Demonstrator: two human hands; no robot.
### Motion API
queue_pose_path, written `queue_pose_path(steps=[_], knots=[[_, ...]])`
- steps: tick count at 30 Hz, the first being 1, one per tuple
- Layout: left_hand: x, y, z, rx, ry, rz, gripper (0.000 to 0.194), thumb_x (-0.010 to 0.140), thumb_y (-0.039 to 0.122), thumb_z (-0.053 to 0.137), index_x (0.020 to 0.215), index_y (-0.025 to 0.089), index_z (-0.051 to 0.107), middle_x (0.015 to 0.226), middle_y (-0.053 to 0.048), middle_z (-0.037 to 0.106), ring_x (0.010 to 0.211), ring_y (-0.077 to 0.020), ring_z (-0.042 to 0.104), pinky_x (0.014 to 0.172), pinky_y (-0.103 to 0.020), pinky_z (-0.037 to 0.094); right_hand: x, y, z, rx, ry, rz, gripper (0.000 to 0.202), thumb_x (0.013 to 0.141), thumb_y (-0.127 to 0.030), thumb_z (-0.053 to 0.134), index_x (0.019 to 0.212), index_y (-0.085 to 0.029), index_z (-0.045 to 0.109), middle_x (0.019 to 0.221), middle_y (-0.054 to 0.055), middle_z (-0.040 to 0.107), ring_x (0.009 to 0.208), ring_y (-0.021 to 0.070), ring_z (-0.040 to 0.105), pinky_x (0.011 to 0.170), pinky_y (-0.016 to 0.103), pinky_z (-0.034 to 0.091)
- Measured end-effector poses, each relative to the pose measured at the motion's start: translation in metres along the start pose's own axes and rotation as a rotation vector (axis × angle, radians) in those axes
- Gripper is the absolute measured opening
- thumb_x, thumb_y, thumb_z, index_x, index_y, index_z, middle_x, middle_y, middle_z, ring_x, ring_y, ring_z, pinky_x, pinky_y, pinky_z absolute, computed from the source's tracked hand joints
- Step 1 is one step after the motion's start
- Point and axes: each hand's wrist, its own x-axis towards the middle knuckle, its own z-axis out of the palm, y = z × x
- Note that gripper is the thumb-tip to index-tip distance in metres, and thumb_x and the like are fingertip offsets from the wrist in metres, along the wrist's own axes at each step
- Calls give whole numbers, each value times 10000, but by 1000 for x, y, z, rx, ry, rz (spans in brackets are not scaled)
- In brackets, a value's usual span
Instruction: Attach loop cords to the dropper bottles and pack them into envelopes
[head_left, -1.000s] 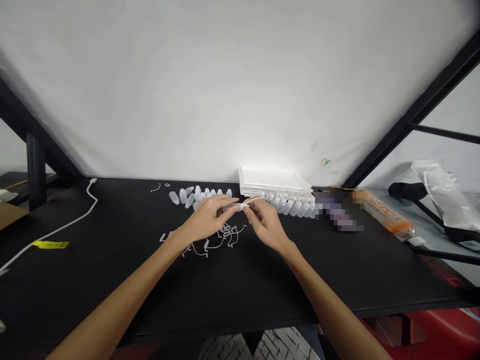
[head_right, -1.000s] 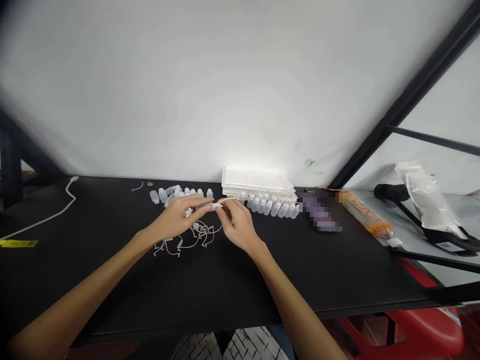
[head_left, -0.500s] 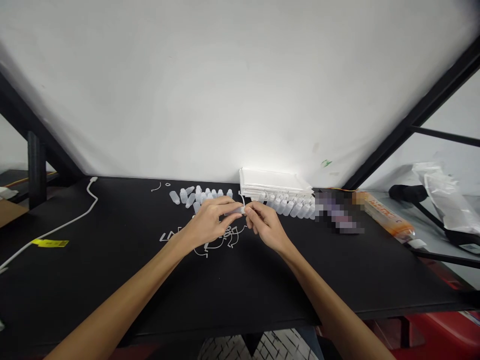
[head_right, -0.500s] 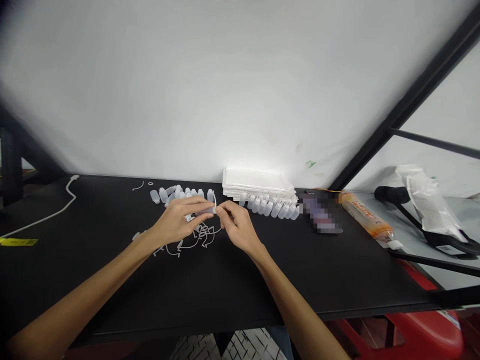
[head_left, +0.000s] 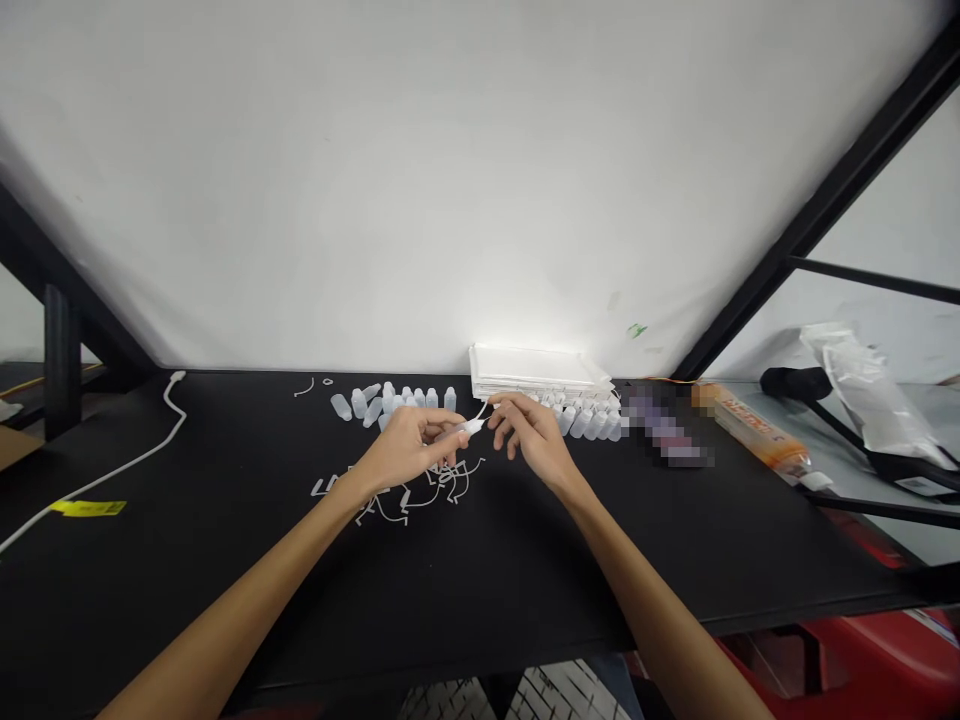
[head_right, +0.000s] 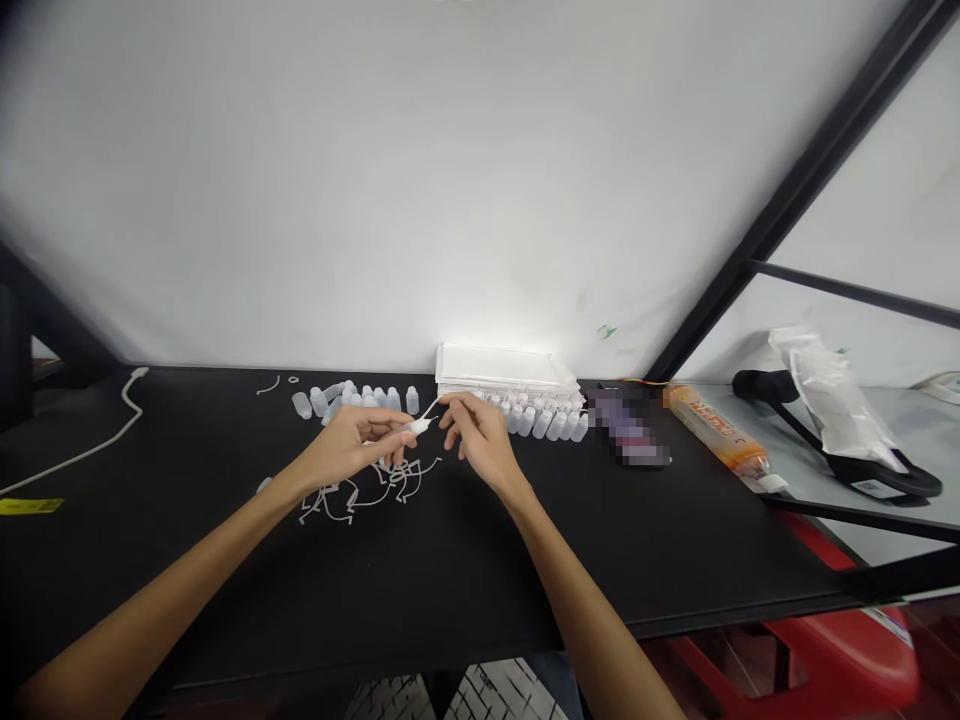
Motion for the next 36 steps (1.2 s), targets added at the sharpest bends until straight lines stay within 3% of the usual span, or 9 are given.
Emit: queue_pose_path(steps=[4, 9, 15, 20, 26, 36], knots=[[0, 0, -2, -159, -66, -62, 208, 853, 315, 590, 836, 124, 672, 602, -29, 633, 509, -126, 600, 509, -254, 500, 0, -3, 0, 58, -22, -2, 341, 829, -388, 617, 1107, -193, 591, 831, 21, 622, 537, 116, 608, 392, 213, 450], [0, -3, 0, -132, -74, -74, 190, 866, 292, 538, 901, 134, 639, 682, -18, 618, 468, -84, 518, 480, -237, 446, -1, -1, 4, 140, -49, -40, 238, 782, -355, 693, 923, -164, 676, 750, 26, 645, 602, 144, 649, 424, 225, 501], [1, -3, 1, -41, 1, -21, 202, 900, 283, 459, 791, 156, 572, 641, 24, 487, 553, -88, 417, 497, -215, 328, -2, -2, 5, 190, -63, -1, 225, 741, -338, 746, 858, -149, 707, 766, 62, 723, 699, 206, 718, 520, 272, 570], [1, -1, 2, 64, 5, 72, 286, 939, 374, 444, 844, 159, 607, 734, 0, 524, 618, -110, 426, 561, -246, 342, -3, -6, 3, 213, -90, 30, 219, 711, -321, 778, 815, -153, 684, 759, 70, 746, 717, 228, 735, 567, 293, 590], [1, -4, 4, 71, -10, 49, 276, 939, 367, 452, 829, 158, 595, 727, 4, 520, 613, -109, 422, 568, -251, 335, -3, -7, 2, 232, -65, 36, 200, 721, -324, 768, 814, -157, 711, 740, 67, 741, 719, 226, 733, 509, 261, 560], [2, -9, 7, 80, -7, 35, 259, 934, 360, 453, 835, 163, 589, 721, 5, 514, 603, -109, 422, 554, -249, 334, -4, -9, 1, 245, -105, 56, 221, 747, -357, 745, 845, -160, 724, 789, 68, 748, 766, 205, 725, 597, 283, 594]])
